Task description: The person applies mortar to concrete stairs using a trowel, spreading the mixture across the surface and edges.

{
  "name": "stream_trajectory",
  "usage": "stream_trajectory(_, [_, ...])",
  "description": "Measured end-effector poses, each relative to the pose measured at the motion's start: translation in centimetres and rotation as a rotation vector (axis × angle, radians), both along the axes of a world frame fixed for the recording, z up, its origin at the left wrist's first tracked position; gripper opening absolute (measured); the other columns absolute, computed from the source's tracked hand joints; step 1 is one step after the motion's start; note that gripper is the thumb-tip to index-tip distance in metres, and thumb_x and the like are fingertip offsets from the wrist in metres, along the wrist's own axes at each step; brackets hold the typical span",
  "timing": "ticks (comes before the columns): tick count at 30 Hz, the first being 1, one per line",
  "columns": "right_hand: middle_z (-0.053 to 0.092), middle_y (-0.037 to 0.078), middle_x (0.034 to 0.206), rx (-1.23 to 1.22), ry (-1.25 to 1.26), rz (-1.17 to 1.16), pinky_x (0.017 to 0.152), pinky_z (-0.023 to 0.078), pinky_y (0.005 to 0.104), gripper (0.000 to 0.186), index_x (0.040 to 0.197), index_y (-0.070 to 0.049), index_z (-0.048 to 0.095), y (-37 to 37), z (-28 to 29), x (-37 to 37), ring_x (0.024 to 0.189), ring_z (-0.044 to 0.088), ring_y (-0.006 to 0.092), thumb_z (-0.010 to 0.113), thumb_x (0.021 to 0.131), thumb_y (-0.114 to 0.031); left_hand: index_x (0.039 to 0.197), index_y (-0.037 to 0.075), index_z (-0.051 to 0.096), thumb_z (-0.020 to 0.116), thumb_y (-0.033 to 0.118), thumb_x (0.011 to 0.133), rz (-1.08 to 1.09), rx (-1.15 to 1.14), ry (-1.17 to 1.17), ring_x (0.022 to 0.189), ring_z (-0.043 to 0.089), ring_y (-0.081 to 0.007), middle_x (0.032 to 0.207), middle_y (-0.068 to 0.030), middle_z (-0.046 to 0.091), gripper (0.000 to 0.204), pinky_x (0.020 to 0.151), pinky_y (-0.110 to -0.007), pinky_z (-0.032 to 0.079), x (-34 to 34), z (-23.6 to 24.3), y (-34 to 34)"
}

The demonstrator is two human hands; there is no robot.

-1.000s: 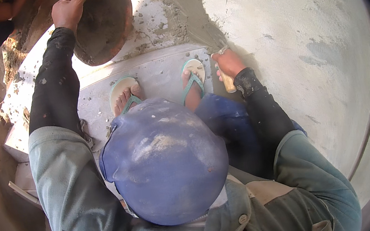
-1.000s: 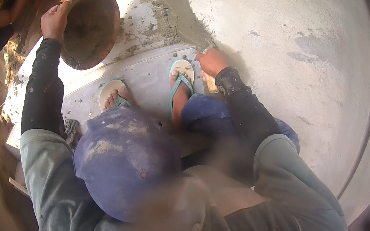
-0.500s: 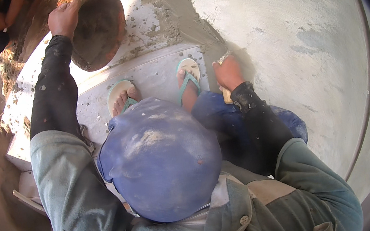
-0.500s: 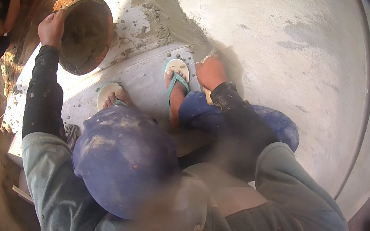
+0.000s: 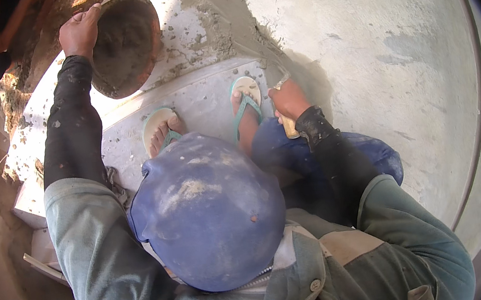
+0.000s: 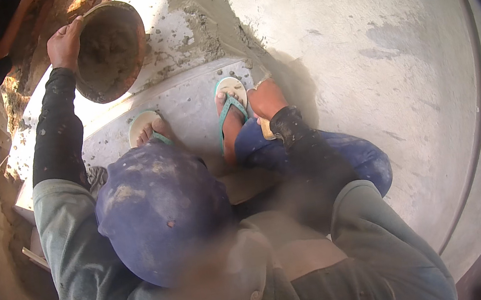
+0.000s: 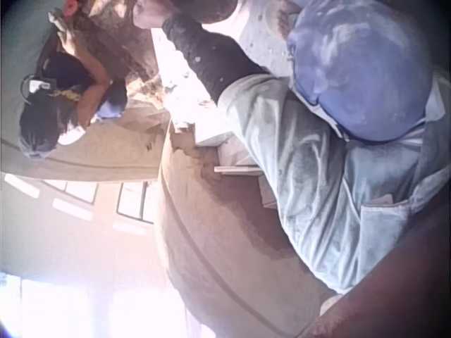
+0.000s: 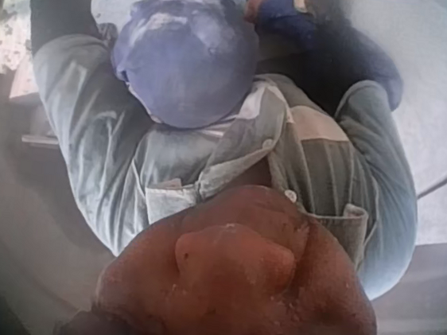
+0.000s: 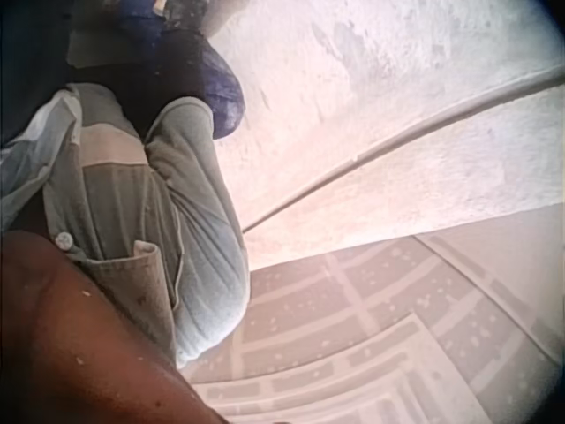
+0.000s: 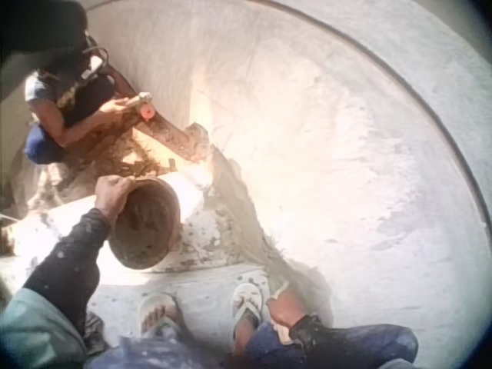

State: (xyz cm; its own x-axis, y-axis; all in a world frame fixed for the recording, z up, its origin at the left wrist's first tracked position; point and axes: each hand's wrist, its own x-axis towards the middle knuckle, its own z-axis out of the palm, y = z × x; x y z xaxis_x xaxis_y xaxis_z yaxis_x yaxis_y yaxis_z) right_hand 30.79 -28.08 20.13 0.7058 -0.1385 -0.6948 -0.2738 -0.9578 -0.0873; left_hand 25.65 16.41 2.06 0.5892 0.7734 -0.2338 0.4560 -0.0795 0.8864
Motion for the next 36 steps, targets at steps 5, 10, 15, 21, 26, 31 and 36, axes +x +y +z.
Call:
stream_trajectory(5, [0.06, 0.019, 0.061, 0.12, -0.107, -0.254, 0.04, 0.049, 0.0423, 0.031, 0.081, 0.015, 0.056, -0.4, -0.3, 0.1, 0.045, 0.061, 0.029, 0.058, 0.089, -0.015, 0.075, 0.001, 0.07, 0.072, 0.045, 0.079, -0.01, -0.007, -0.035, 0.06, 0.053, -0.0101, 0.062, -0.0003, 0.061, 0.045, 0.067, -0.028, 0.047, -0.2, -0.1, 0.4])
stream_trajectory(10, [0.055, 0.013, 0.074, 0.157, -0.105, -0.461, 0.038, 0.045, 0.0369, 0.029, 0.102, 0.007, 0.053, 0.9, 0.4, -2.3, 0.05, 0.055, 0.021, 0.064, 0.09, -0.016, 0.072, 0.001, 0.067, 0.075, 0.042, 0.085, 0.014, 0.057, -0.082, 0.06, 0.043, -0.005, 0.063, 0.0067, 0.053, 0.044, 0.057, -0.025, 0.038, -0.4, 0.0, -0.4])
stream_trajectory(15, [0.055, 0.014, 0.074, 0.107, -0.219, -0.308, 0.038, 0.044, 0.0361, 0.026, 0.098, 0.008, 0.053, 1.0, 1.2, -4.9, 0.05, 0.056, 0.0209, 0.064, 0.091, -0.015, 0.068, 0.002, 0.067, 0.071, 0.047, 0.081, -0.018, 0.011, -0.004, 0.059, 0.05, -0.0112, 0.06, -0.0012, 0.058, 0.047, 0.065, -0.029, 0.046, -0.1, -0.2, 0.1])
stream_trajectory(21, [0.057, 0.016, 0.078, 0.193, -0.066, -0.435, 0.04, 0.046, 0.0373, 0.025, 0.096, 0.008, 0.053, 1.3, -1.7, -0.2, 0.052, 0.057, 0.0218, 0.064, 0.09, -0.014, 0.073, 0.0, 0.07, 0.073, 0.045, 0.081, -0.022, 0.011, -0.003, 0.063, 0.052, -0.0098, 0.064, 0.0004, 0.061, 0.045, 0.066, -0.028, 0.046, 0.3, 0.3, -0.3])
stream_trajectory(26, [0.058, 0.017, 0.082, 0.279, -0.241, -0.547, 0.04, 0.046, 0.0383, 0.031, 0.102, 0.008, 0.051, 2.0, -1.3, -2.7, 0.055, 0.058, 0.0224, 0.068, 0.086, -0.014, 0.082, -0.002, 0.073, 0.075, 0.042, 0.08, -0.004, -0.042, -0.057, 0.066, 0.055, -0.0087, 0.069, 0.0014, 0.064, 0.044, 0.068, -0.027, 0.047, -0.4, 0.5, -0.4])
stream_trajectory(31, [0.059, 0.018, 0.086, 0.097, -0.471, -0.233, 0.042, 0.048, 0.0392, 0.044, 0.116, 0.005, 0.043, -3.8, -5.7, -5.5, 0.055, 0.058, 0.0227, 0.068, 0.086, -0.014, 0.085, -0.002, 0.075, 0.075, 0.043, 0.081, 0.011, 0.006, -0.074, 0.067, 0.055, -0.0084, 0.069, 0.0009, 0.064, 0.045, 0.069, -0.027, 0.047, -0.4, 0.6, -0.6])
stream_trajectory(36, [0.058, 0.018, 0.084, 0.093, -0.523, 0.066, 0.042, 0.048, 0.0391, 0.048, 0.12, 0.003, 0.038, -4.9, -6.7, -5.7, 0.055, 0.058, 0.0221, 0.067, 0.085, -0.012, 0.088, -0.001, 0.076, 0.075, 0.044, 0.08, -0.049, 0.022, -0.033, 0.067, 0.056, -0.0084, 0.07, 0.0012, 0.065, 0.046, 0.069, -0.026, 0.047, -0.3, 0.8, -0.4])
